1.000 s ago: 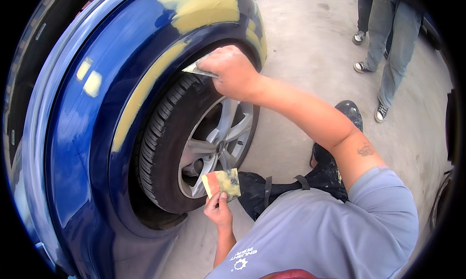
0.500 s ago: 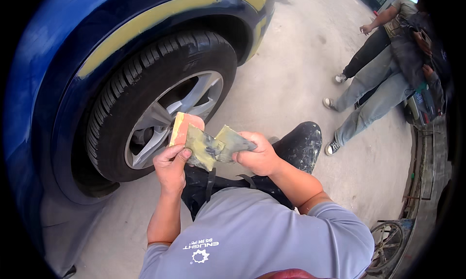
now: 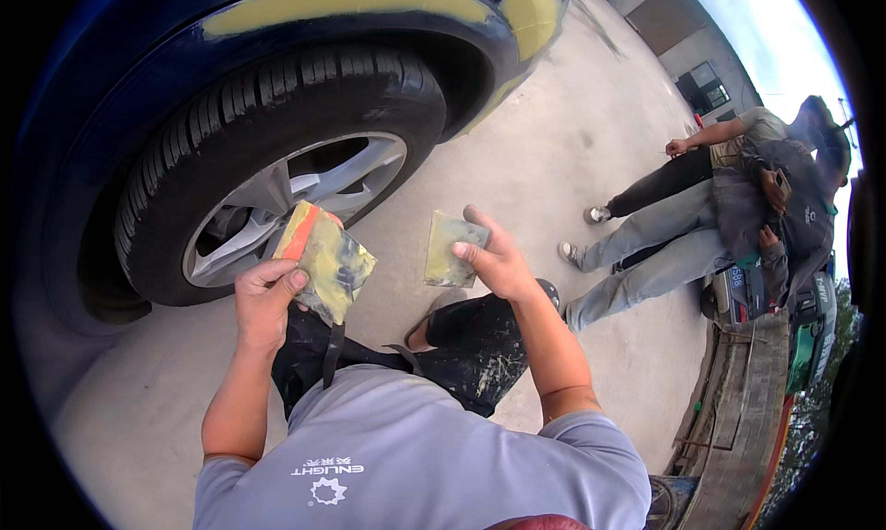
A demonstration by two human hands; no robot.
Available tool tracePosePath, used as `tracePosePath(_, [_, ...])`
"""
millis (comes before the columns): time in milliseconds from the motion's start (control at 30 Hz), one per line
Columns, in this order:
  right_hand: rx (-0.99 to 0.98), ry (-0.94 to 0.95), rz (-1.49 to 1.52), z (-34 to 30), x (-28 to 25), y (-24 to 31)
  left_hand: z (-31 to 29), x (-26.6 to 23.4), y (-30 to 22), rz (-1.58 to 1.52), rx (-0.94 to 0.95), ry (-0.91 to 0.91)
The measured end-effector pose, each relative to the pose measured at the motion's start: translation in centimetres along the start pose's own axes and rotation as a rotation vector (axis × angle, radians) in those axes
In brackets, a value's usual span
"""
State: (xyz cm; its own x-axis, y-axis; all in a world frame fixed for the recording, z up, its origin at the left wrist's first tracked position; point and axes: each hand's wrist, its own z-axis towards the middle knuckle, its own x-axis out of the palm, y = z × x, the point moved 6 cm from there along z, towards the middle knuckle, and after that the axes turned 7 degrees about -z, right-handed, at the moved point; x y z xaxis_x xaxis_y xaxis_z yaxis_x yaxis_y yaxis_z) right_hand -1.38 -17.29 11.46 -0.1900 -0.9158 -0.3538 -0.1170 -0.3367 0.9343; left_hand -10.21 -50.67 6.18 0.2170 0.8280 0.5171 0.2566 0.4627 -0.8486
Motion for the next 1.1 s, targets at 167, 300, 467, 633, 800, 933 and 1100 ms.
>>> tracePosePath(167, [-0.143, -0.375, 0.003, 5.4, -11.4, 5.3, -0.6, -1.4, 2.2, -0.002, -0.135, -0.007])
tracePosePath(300, [-0.151, -0.308, 0.32, 4.1, -8.3, 7.1, -0.5, 0.3, 2.1, -0.033, 0.018, -0.104])
tracePosePath(467, [0.115, -0.036, 0.595, -0.3, 1.4, 4.2, -0.2, 3.4, 0.4, 0.059, 0.188, -0.06])
tracePosePath(633, [0.207, -0.117, 0.805, -3.0, 5.6, 2.1, -0.2, 5.6, 0.4, 0.176, 0.241, -0.039])
tracePosePath(800, [0.229, -0.259, 0.818, -4.8, 5.0, -0.1, -0.1, 6.5, 1.8, 0.159, 0.196, -0.036])
tracePosePath(933, [0.246, -0.425, 0.82, -7.3, 4.7, -1.8, 0.9, 7.8, 4.4, -0.016, 0.072, -0.011])
tracePosePath(1100, [0.21, -0.566, 0.906, -9.7, 4.3, -3.0, -0.1, 13.1, 5.9, -0.187, 0.037, -0.005])
